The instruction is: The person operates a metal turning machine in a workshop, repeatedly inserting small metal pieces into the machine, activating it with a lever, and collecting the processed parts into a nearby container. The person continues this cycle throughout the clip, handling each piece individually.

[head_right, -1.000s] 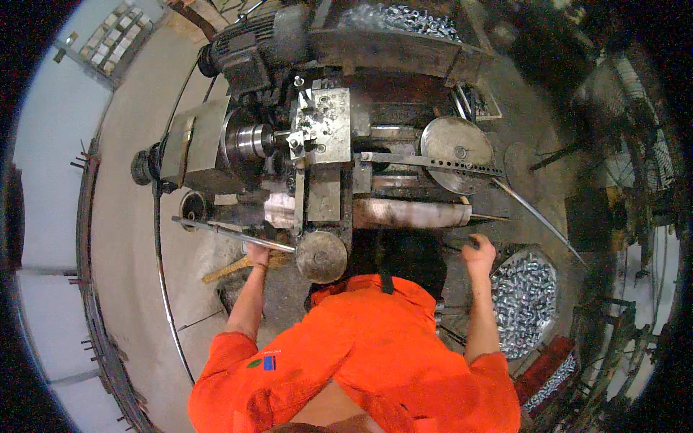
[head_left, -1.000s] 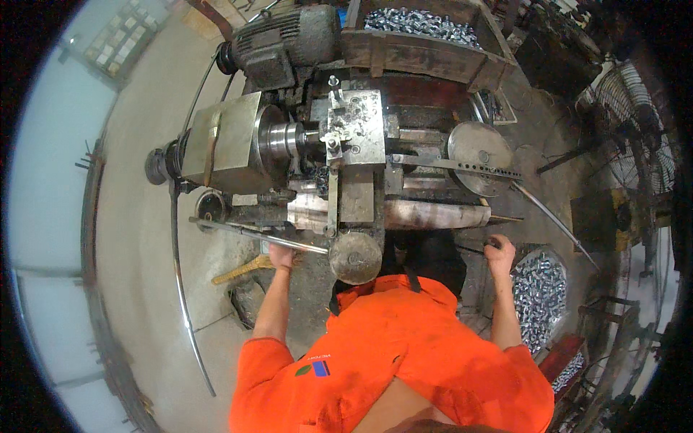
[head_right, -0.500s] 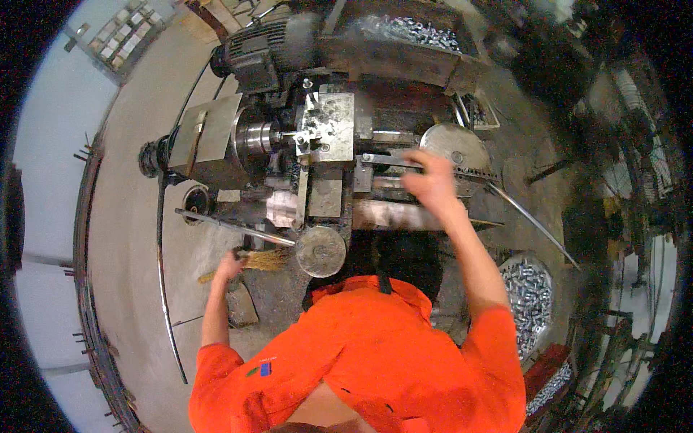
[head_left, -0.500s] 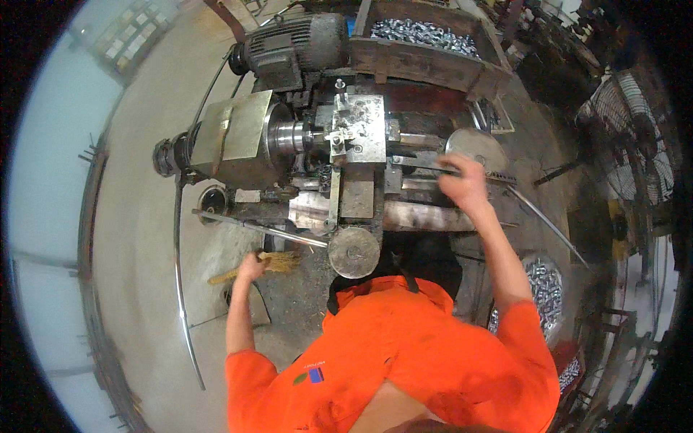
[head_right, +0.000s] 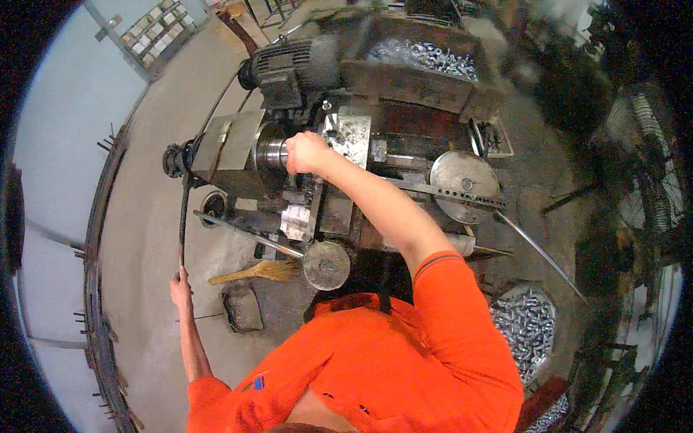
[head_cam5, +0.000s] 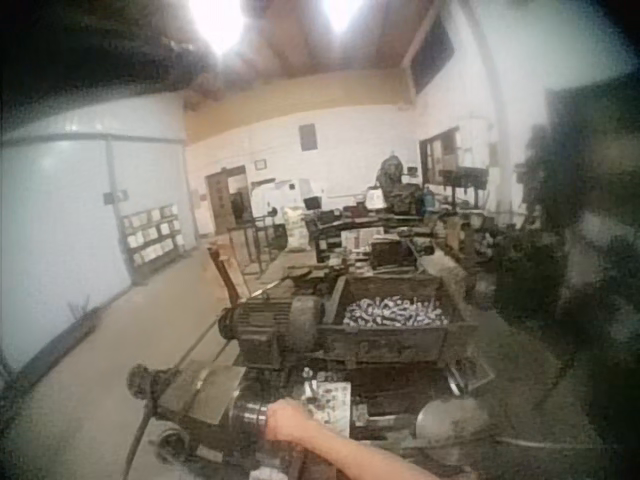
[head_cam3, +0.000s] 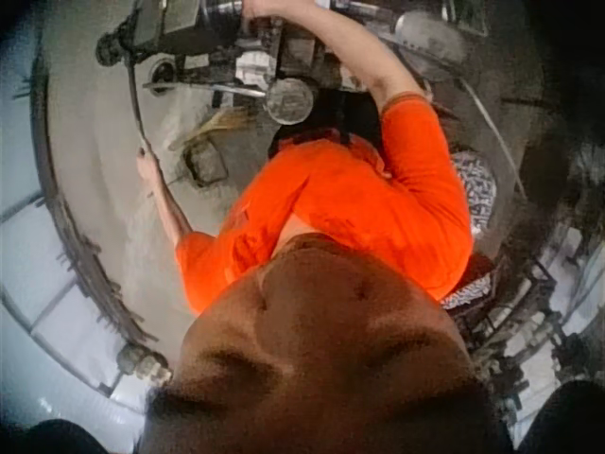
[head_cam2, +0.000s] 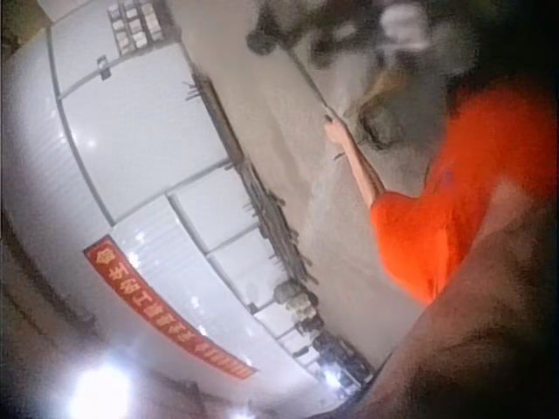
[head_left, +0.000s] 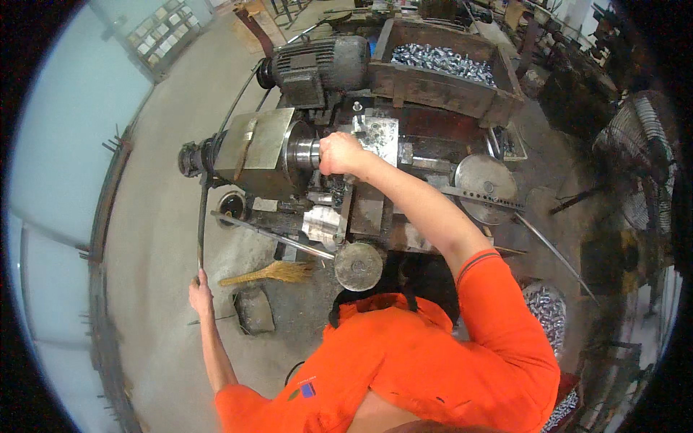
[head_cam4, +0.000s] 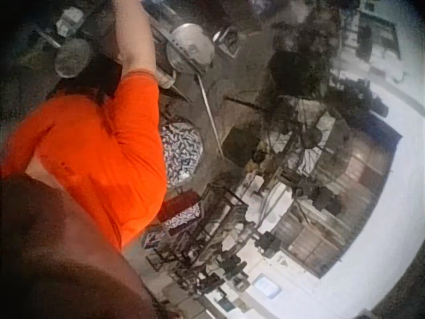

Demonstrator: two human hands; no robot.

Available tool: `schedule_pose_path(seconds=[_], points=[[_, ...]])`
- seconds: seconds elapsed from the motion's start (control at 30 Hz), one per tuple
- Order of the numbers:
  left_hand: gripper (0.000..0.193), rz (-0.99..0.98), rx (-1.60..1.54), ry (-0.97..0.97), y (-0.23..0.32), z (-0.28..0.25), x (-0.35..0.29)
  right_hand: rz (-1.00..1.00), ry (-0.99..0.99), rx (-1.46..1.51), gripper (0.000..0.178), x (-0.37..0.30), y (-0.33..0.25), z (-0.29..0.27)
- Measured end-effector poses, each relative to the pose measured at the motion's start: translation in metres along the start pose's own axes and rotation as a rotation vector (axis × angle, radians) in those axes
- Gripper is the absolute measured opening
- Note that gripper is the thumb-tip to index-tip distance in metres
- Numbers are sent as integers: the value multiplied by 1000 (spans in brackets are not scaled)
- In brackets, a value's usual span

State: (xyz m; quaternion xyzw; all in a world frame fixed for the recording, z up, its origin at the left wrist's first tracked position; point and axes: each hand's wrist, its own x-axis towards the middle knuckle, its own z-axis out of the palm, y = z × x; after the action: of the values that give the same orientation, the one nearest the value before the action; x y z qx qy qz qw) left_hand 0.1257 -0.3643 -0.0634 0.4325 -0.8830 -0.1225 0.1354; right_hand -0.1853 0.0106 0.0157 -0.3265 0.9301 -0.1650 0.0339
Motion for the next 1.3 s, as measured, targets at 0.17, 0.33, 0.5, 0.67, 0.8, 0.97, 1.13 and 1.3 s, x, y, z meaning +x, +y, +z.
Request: schedule_pose_path(seconds=[0.17,0.33,0.5,0.67,0.8,0.97,1.13,1.3], points=[[54,-73,-343,-207,-3,6,-11,-63,3,-29,25,3,-1,1],[44,161,-179,-449,25,-21,-2,-70,144,-86,22,-25,19,-42],[38,49,-701,-520,17,21,33,170,259,-55,25,-52,98,-135],[40,80,-839,-509,28,34,37,87,791,-301,46,-118,122,-156],[41,82,-855,-616,21,29,40,135,713,-14,44,-211,127,-123],[51,65,-834,-897,-14,11,48,801,523,105,42,-398,184,-74],[53,-36,-858,-953,-16,53,103,1469,316,-135,28,-574,211,2],[52,-185,-769,-702,21,54,73,1547,130,76,26,-587,193,43]])
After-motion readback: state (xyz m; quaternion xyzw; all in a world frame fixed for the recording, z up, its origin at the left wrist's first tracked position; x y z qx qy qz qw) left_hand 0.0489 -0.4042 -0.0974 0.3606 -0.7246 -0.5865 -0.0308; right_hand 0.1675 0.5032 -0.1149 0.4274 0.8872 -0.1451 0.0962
